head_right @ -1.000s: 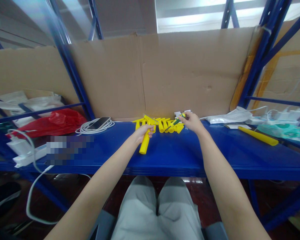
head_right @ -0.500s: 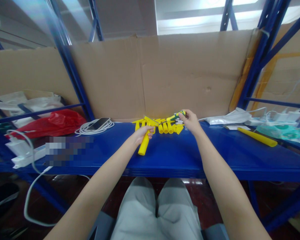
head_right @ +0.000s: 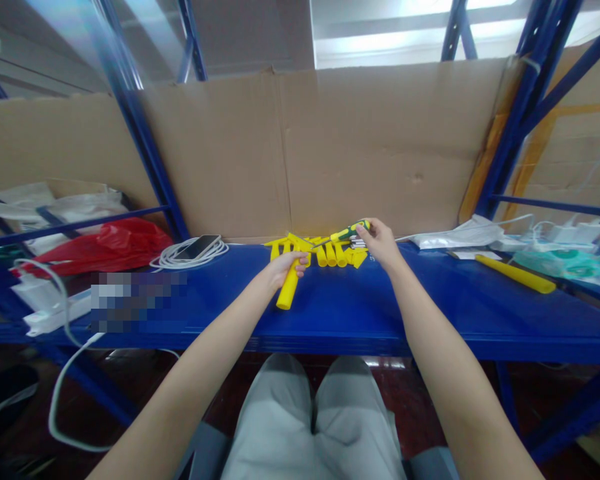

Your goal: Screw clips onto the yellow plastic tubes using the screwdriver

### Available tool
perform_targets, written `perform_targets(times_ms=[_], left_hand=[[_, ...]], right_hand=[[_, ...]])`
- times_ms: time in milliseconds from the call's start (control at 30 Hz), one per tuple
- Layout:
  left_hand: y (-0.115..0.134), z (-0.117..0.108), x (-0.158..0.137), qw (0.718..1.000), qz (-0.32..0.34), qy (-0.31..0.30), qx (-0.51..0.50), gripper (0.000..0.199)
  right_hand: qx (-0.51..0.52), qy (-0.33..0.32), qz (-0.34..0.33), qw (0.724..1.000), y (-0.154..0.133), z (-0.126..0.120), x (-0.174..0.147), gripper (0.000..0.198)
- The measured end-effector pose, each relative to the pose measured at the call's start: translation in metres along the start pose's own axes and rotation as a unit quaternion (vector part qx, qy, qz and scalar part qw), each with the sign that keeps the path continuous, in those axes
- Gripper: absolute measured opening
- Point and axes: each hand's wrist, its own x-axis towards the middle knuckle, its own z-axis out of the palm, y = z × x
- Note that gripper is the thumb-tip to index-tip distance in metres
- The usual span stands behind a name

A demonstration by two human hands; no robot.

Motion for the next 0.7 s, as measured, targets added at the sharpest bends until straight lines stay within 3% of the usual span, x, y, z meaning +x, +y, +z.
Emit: perform_targets(times_ms=[700], left_hand=[[0.0011, -0.0009, 0.0007, 1.0, -0.012, -0.006, -0.022, 0.021]], right_hand=[[0.044, 0.001, -0.022, 0.999, 0.0029, 0.0005, 0.0014, 0.042]])
